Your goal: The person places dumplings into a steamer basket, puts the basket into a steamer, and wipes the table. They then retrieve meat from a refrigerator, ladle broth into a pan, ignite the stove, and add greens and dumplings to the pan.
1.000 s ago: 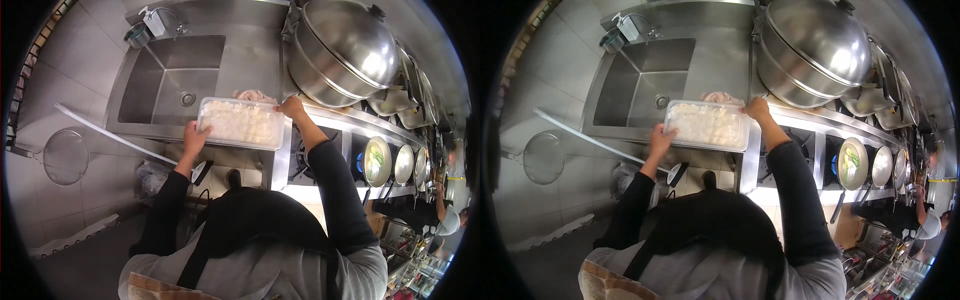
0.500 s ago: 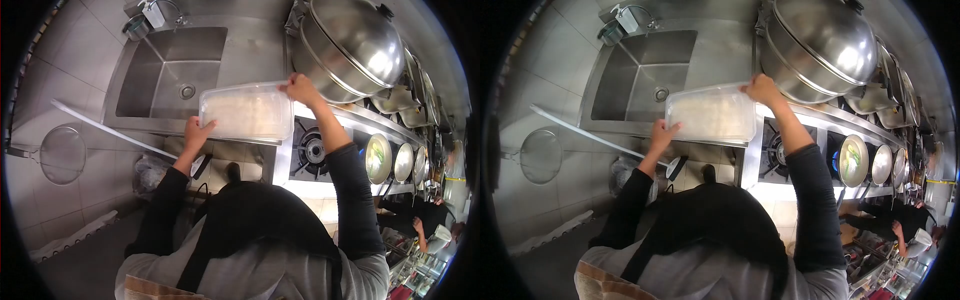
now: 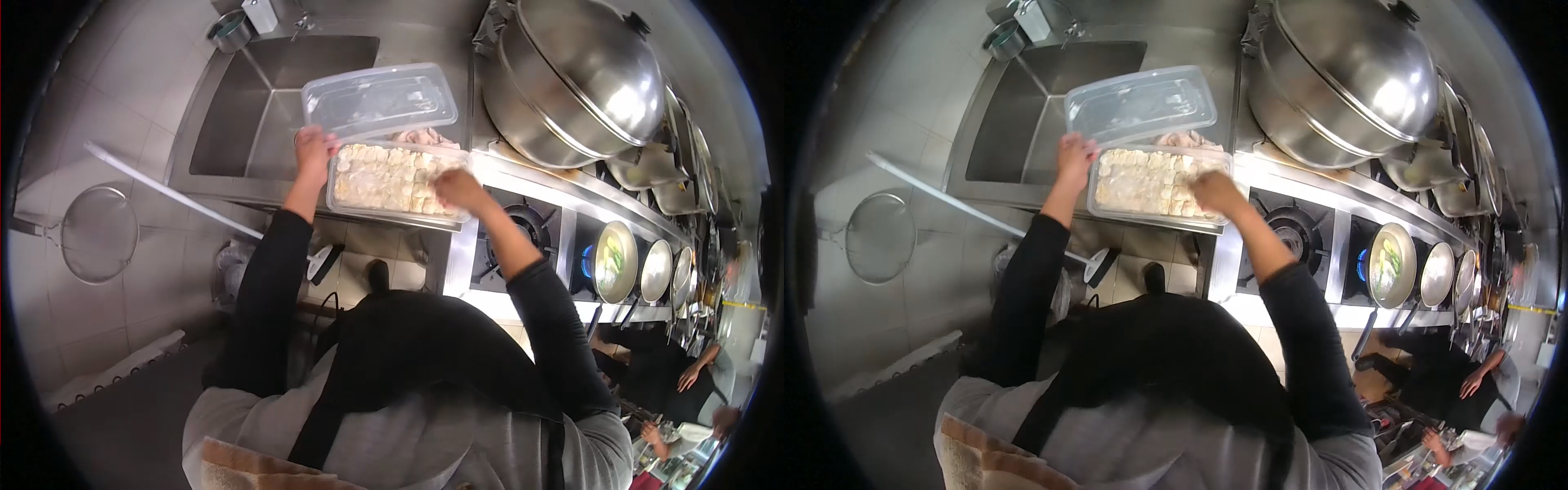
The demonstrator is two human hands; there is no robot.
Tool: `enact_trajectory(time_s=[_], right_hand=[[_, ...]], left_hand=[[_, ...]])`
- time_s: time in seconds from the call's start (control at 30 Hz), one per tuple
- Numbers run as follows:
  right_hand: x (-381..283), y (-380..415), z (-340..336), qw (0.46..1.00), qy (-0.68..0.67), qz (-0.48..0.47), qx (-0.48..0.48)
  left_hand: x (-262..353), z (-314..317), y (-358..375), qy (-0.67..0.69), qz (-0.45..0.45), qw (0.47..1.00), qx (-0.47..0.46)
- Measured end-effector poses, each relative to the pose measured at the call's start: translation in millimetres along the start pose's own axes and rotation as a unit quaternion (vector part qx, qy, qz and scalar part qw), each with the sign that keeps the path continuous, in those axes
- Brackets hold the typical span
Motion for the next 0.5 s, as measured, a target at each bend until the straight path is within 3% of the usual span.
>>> enact_trajectory(time_s=[0.07, 0.2, 0.27, 0.37, 0.5], right_hand=[[-39.4, 29.5, 19.3, 0.979, 0.133, -0.143, 0.054], [-44.4, 32.5, 28.6, 0.956, 0.178, -0.208, 0.108], [-25.0, 36.7, 25.4, 0.993, 0.057, -0.061, 0.079], [-14.1, 32.7, 33.7, 1.0, -0.001, -0.005, 0.007], [-15.2, 31.1, 27.0, 0.998, 0.036, 0.015, 0.053]], left_hand=[[0.3, 19.8, 2.7, -0.04, 0.037, 0.998, 0.017], [15.3, 33.5, 24.6, -0.125, 0.155, 0.979, 0.052], [11.4, 25.3, 23.7, -0.109, 0.156, 0.98, 0.056], [10.4, 27.5, 28.4, -0.077, 0.169, 0.981, 0.057], [9.5, 27.5, 31.2, -0.045, 0.162, 0.985, 0.044]])
Point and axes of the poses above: each hand's wrist, its own y-axis away from the middle knuckle, its own z-axis out of the palm, x = y × z, the point moved 10 cm from there along -y, towards the middle knuckle, and after that the axes turned 15 degrees about -z, right-handed, at the moved point
